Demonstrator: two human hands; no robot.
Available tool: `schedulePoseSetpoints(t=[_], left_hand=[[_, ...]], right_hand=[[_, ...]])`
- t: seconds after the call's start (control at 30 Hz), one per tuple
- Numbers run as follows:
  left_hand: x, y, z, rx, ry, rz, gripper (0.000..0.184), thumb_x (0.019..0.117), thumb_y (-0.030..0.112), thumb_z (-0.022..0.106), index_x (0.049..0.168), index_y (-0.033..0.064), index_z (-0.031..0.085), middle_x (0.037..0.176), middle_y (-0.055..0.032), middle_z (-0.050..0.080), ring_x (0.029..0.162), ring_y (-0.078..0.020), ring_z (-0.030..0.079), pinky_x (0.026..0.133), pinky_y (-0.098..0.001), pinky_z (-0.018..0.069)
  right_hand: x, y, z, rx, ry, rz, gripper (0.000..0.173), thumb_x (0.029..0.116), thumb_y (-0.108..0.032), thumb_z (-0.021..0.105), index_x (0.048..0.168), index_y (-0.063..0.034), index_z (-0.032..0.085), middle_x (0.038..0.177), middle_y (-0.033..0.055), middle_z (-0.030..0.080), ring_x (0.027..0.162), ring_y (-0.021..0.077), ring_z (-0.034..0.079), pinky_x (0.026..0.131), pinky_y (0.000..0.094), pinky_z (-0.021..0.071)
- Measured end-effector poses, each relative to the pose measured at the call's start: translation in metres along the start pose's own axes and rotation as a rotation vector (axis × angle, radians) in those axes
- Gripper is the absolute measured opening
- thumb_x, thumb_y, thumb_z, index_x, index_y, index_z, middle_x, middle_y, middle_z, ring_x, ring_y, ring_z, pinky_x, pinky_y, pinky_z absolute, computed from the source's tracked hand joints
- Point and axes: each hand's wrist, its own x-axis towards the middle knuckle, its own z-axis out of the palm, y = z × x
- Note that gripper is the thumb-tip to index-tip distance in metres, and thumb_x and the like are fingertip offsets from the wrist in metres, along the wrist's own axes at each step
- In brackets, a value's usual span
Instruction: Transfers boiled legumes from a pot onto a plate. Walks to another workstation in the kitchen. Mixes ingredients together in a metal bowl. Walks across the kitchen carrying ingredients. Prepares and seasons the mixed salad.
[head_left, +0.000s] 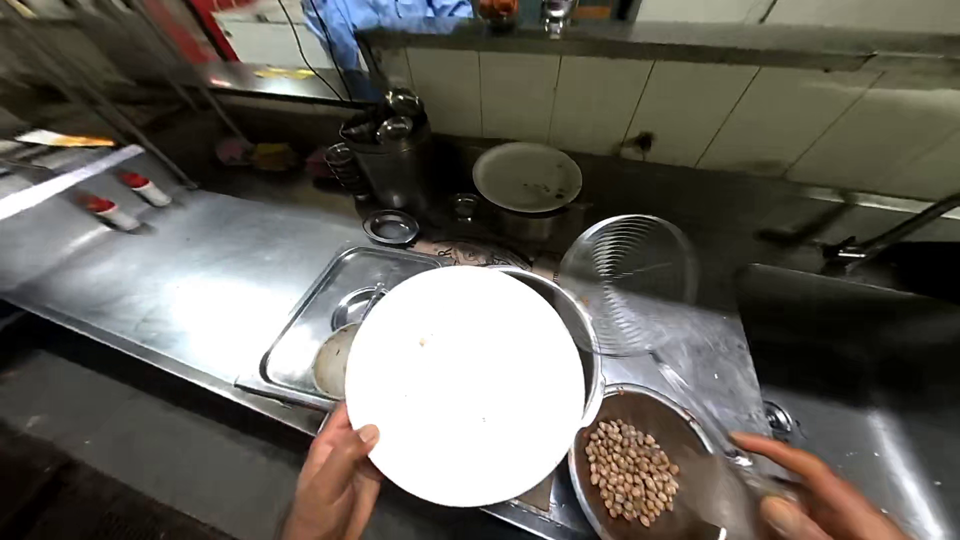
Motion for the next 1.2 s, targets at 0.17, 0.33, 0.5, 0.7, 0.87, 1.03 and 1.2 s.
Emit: schedulePoseSetpoints(t=[0.17,0.33,0.5,0.7,0.87,1.03,1.2], left_hand=[[0.002,-0.002,0.004,0.058,0.037,-0.165,0.036,0.0942,0.011,0.051,0.129,0.0017,0.050,0.105,-0.0149,0.073,0.084,-0.0224,0.076,0.067,-0.0380,0.0651],[0.008,0.010,-0.002,0.404,-0.083,-0.363,0.030,0.0970,0.021,0.053,0.124,0.0070,0.052,0.081,-0.0117,0.072,0.059,-0.0209,0.070,0.052,-0.0328,0.0611],[0.009,0.007,-0.004,0.469,-0.087,-0.337,0.034,0.0957,0.029,0.060,0.121,0.0071,0.056,0.078,-0.0108,0.071,0.058,-0.0202,0.070,0.052,-0.0316,0.0608],[-0.028,-0.006,-0.025,0.474,-0.100,-0.242,0.033,0.1018,0.045,0.056,0.111,0.0133,0.061,0.082,-0.0039,0.073,0.061,-0.0156,0.071,0.055,-0.0297,0.0616],[-0.093,-0.036,-0.019,0.643,-0.135,-0.473,0.023,0.1011,0.018,0.055,0.119,0.0044,0.058,0.083,-0.0014,0.069,0.066,-0.0138,0.069,0.061,-0.0322,0.0613],[-0.143,-0.074,0.008,0.972,-0.454,-0.622,0.036,0.1020,0.022,0.061,0.130,-0.0008,0.062,0.095,-0.0142,0.070,0.079,-0.0214,0.067,0.076,-0.0425,0.0562],[-0.175,-0.079,0.022,1.028,-0.544,-0.669,0.037,0.1040,0.024,0.059,0.134,0.0024,0.061,0.103,-0.0174,0.071,0.090,-0.0282,0.070,0.085,-0.0500,0.0565]], right_hand=[[0.060,-0.010,0.036,-0.058,-0.154,0.091,0.036,0.0995,-0.022,0.062,0.131,-0.0069,0.054,0.090,0.0033,0.065,0.056,0.0109,0.058,0.046,0.0297,0.0507],[0.091,0.003,0.050,-0.059,-0.221,0.136,0.053,0.0903,-0.047,0.071,0.131,-0.0155,0.060,0.088,0.0010,0.067,0.057,0.0123,0.061,0.048,0.0299,0.0540],[0.098,0.016,0.044,-0.175,-0.212,0.010,0.081,0.0899,-0.082,0.045,0.139,-0.0194,0.060,0.108,0.0010,0.071,0.091,0.0124,0.070,0.077,0.0345,0.0604],[0.052,0.092,-0.019,-0.503,0.232,0.102,0.062,0.0939,-0.053,0.057,0.139,-0.0103,0.060,0.124,0.0141,0.067,0.098,0.0261,0.071,0.079,0.0469,0.0605],[-0.002,0.158,-0.035,-0.210,0.154,0.478,0.079,0.0916,-0.023,0.072,0.157,-0.0027,0.032,0.118,0.0231,0.063,0.089,0.0288,0.068,0.076,0.0473,0.0585],[-0.019,0.180,-0.006,0.486,0.062,0.773,0.052,0.1053,-0.010,0.051,0.150,-0.0063,0.024,0.109,0.0164,0.070,0.075,0.0275,0.075,0.060,0.0434,0.0651],[-0.024,0.187,0.005,0.564,0.182,0.721,0.032,0.0951,0.005,0.046,0.126,-0.0046,0.041,0.089,0.0046,0.071,0.072,0.0161,0.074,0.062,0.0381,0.0651]])
